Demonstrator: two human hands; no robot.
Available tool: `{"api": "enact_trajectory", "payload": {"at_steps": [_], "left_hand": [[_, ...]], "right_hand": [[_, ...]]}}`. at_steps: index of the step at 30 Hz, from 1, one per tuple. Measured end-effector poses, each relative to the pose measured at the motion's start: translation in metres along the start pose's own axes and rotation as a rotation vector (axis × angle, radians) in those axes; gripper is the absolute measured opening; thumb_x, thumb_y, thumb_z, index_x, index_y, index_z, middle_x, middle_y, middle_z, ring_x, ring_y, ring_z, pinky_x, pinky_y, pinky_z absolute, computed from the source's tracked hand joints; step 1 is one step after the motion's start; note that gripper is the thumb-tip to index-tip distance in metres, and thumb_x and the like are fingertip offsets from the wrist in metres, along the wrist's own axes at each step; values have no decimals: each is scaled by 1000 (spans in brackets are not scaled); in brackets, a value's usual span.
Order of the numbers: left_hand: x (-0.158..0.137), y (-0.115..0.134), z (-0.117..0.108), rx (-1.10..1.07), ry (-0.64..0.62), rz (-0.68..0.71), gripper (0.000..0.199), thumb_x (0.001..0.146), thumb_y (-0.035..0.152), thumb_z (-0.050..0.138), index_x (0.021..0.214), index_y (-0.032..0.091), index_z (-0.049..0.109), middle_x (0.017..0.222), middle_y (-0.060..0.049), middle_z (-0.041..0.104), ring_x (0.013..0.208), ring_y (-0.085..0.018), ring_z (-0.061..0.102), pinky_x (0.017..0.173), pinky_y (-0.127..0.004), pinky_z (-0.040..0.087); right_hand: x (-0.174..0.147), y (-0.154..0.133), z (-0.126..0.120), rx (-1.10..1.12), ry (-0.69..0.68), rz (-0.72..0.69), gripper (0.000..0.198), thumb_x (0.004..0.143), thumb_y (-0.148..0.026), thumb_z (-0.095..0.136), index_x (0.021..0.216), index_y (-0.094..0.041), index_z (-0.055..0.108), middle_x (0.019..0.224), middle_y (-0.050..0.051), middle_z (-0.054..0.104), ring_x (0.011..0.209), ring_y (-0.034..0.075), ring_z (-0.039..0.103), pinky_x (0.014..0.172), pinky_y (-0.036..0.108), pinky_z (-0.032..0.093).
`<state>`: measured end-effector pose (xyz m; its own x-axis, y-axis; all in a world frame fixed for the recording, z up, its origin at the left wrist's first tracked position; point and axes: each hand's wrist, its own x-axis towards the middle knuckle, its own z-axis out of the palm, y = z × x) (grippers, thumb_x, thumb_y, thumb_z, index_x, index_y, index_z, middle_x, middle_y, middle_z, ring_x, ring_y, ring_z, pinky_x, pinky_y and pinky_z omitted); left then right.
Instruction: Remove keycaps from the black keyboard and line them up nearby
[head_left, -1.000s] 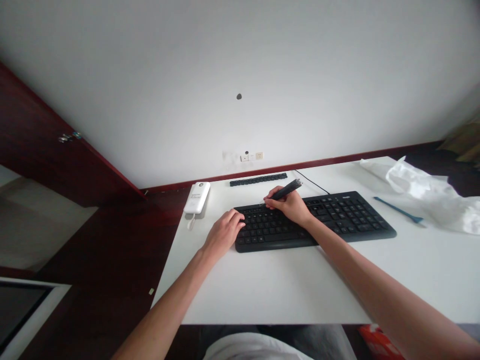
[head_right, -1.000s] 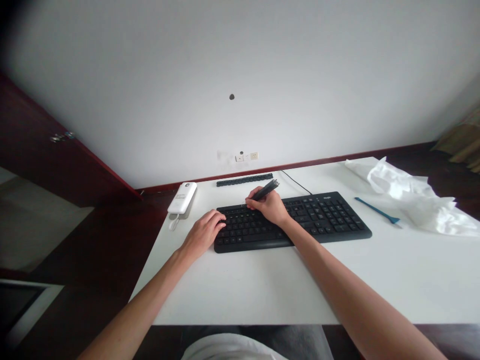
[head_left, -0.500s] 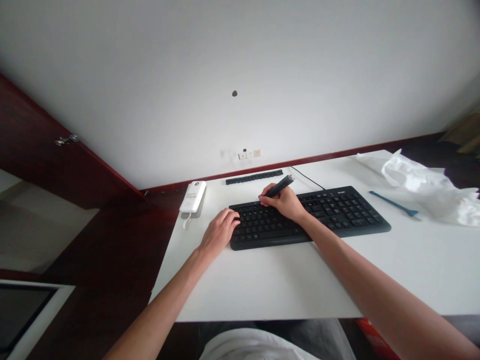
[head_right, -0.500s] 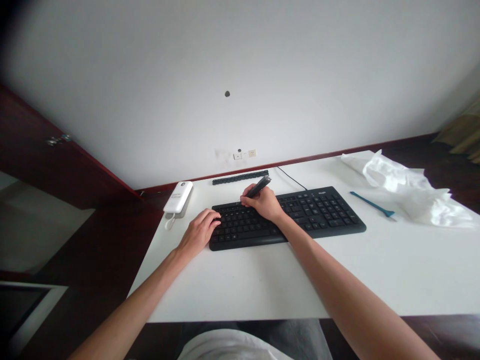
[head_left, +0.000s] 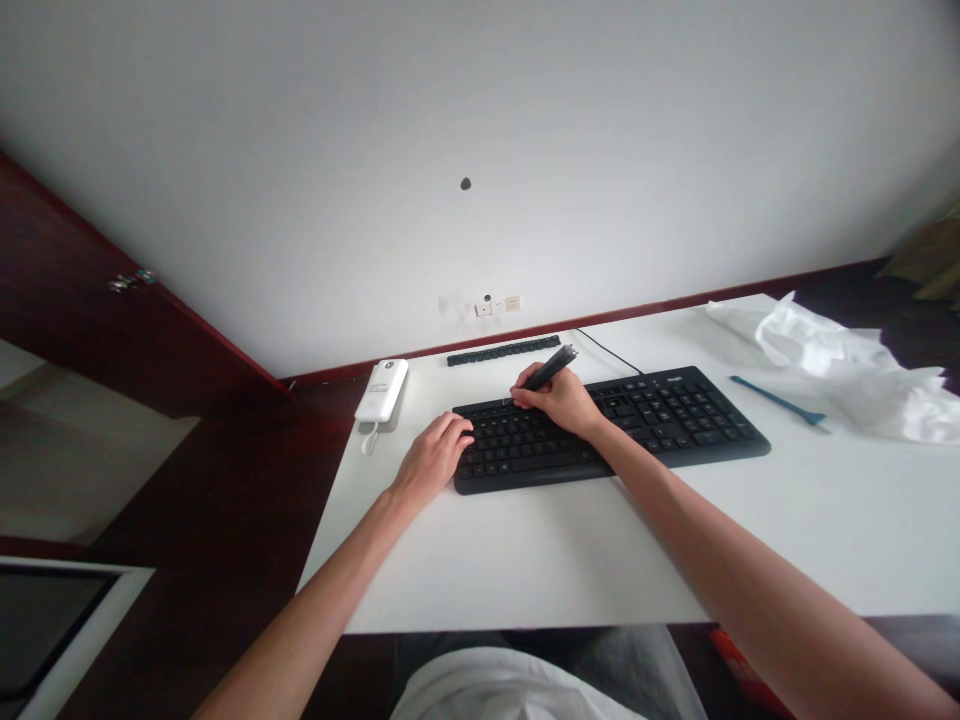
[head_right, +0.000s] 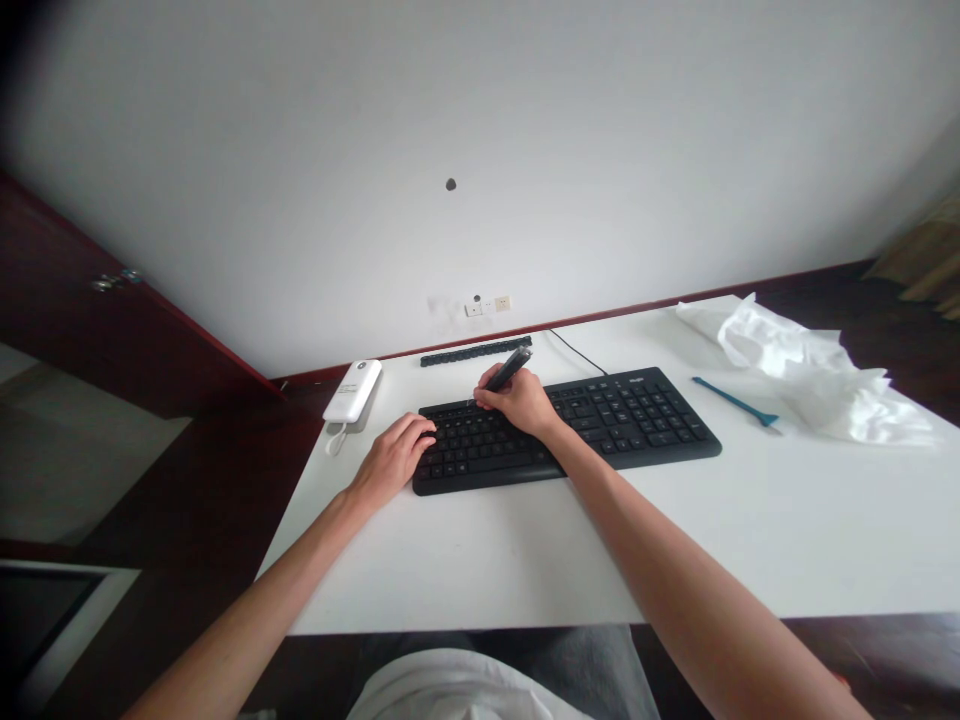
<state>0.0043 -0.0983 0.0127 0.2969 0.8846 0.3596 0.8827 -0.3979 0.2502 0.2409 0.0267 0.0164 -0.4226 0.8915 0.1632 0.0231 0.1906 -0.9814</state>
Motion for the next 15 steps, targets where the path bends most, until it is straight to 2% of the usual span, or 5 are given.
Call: {"api": "enact_trajectory", "payload": {"at_steps": [15], "left_hand": [[1, -1, -3, 59, -30, 24, 14, 103, 23, 51, 115, 21, 58, 111, -6, 63, 101, -21, 67, 92, -36, 57]], "right_hand": [[1, 1, 0, -19, -16, -23, 17, 77, -32, 77, 85, -21, 67, 74, 2, 76, 69, 20, 73, 70, 32, 59]]}}
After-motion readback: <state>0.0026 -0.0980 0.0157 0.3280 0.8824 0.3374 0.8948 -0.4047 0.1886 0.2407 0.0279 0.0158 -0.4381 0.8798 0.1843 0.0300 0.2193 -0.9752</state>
